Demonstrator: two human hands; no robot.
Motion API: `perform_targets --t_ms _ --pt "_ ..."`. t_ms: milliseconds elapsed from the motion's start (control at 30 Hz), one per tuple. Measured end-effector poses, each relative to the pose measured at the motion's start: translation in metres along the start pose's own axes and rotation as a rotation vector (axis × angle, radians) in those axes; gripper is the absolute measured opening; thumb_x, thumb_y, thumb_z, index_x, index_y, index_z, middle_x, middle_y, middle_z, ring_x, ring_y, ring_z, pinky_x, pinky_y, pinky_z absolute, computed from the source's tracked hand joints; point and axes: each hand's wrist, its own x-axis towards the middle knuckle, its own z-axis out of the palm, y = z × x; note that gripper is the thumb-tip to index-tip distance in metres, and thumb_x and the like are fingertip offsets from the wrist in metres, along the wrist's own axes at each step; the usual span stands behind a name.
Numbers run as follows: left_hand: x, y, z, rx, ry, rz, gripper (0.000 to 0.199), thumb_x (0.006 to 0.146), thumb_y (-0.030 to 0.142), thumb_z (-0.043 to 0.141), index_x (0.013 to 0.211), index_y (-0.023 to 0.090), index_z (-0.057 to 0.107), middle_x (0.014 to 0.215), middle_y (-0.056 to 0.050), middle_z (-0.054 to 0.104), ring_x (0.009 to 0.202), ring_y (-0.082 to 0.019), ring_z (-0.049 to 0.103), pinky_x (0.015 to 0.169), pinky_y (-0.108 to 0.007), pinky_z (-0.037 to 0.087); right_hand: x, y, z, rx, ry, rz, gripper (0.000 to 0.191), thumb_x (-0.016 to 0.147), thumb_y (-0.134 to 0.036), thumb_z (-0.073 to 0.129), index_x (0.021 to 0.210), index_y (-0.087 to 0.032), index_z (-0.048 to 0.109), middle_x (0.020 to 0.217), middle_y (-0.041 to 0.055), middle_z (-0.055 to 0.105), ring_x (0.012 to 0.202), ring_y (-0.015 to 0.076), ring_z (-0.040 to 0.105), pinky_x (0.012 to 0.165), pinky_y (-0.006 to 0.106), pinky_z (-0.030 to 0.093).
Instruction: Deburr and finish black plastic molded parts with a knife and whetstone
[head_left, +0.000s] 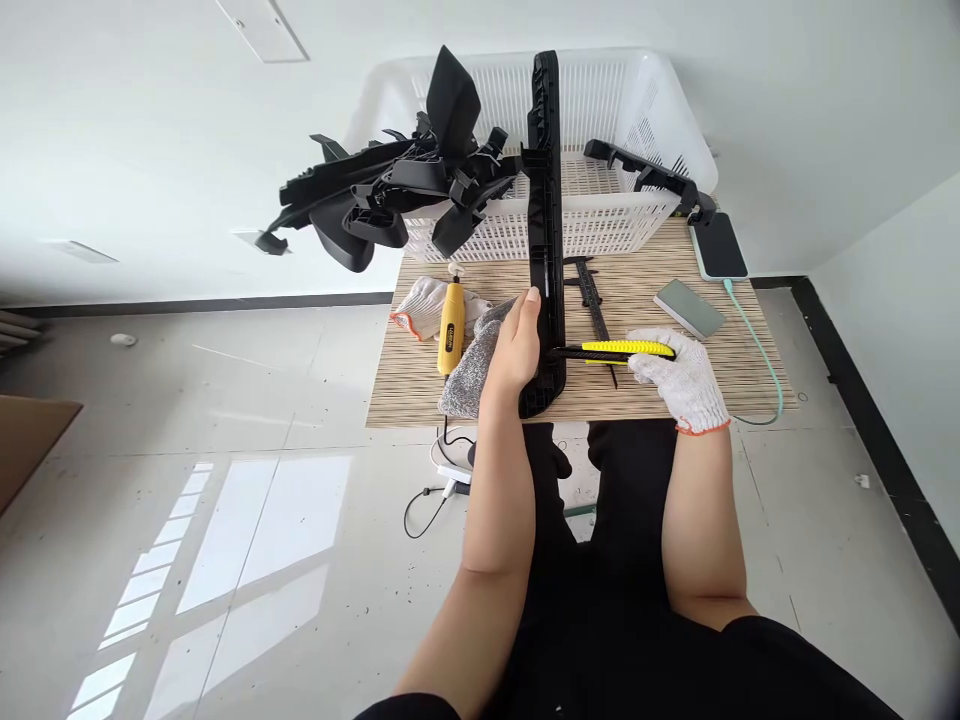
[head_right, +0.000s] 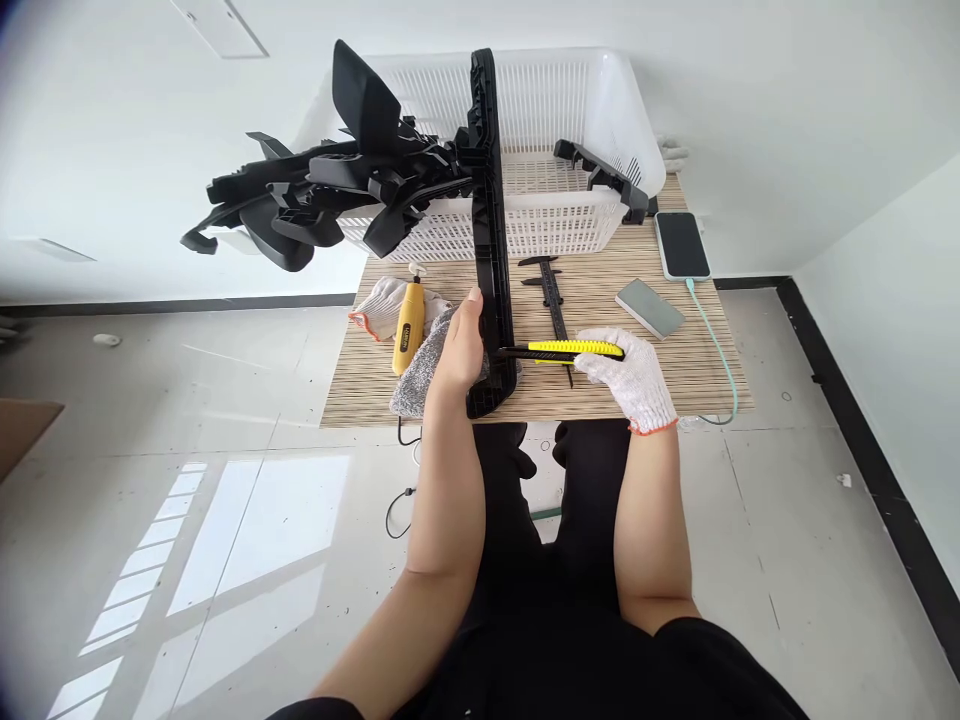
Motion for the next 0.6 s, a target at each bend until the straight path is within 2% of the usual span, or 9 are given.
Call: perform_targets --t_ms 100,167,267,400,533,600 --pt "0.002 0.0 0.0 0.02 0.009 0.055 0.054 0.104 0.059 0.035 0.135 0.025 0.063 0.148 -0.003 0.061 0.153 -0.023 0.04 0.129 -0.035 0.028 -0.002 -0.005 0.001 -0.161 -0.018 -0.035 0.042 0.068 -0.032 0.088 0.107 -0.023 0.079 0.095 0.0027 0.075 0.081 0.0165 0.068 0.073 0.03 0.058" --pt "0.002 0.0 -0.001 0.022 0.016 0.09 0.053 0.104 0.061 0.035 0.126 0.025 0.066 0.141 -0.004 0.065 0.147 -0.023 0.047 0.126 -0.035 0.032 -0.005 -0.009 0.003 -0.27 -0.085 -0.041 0.045 0.068 -0.035 0.089 0.111 -0.024 0.079 0.099 0.0037 0.076 0.086 0.0189 0.069 0.074 0.031 0.059" --pt "0.003 0.0 -0.002 0.003 0.041 0.109 0.051 0.101 0.065 0.041 0.113 0.024 0.069 0.128 -0.004 0.07 0.139 -0.023 0.053 0.121 -0.035 0.037 -0.007 -0.013 0.006 -0.328 -0.14 -0.033 0.045 0.072 -0.04 0.086 0.115 -0.027 0.079 0.093 0.0041 0.075 0.078 0.0185 0.067 0.064 0.03 0.057" --pt "0.003 0.0 -0.004 -0.052 0.033 0.069 0.049 0.099 0.066 0.044 0.103 0.024 0.069 0.113 -0.004 0.07 0.129 -0.023 0.059 0.112 -0.034 0.045 -0.008 -0.012 0.007 -0.326 -0.076 -0.046 0.044 0.074 -0.04 0.084 0.115 -0.025 0.078 0.088 0.004 0.074 0.068 0.0159 0.063 0.055 0.027 0.052" --pt "0.003 0.002 -0.005 -0.084 0.009 0.06 0.048 0.1 0.064 0.043 0.1 0.023 0.068 0.112 -0.004 0.07 0.124 -0.023 0.061 0.112 -0.036 0.045 -0.007 -0.011 0.008 -0.292 0.036 -0.055 0.046 0.078 -0.042 0.079 0.119 -0.023 0.075 0.086 0.0032 0.072 0.064 0.0144 0.061 0.052 0.026 0.049" --pt "0.002 0.003 -0.006 -0.093 -0.001 0.049 0.047 0.101 0.063 0.043 0.102 0.024 0.069 0.115 -0.005 0.07 0.128 -0.023 0.059 0.115 -0.036 0.044 -0.006 -0.01 0.007 -0.302 0.019 -0.061 0.045 0.076 -0.041 0.08 0.117 -0.023 0.076 0.086 0.0031 0.072 0.065 0.0141 0.06 0.053 0.027 0.049"
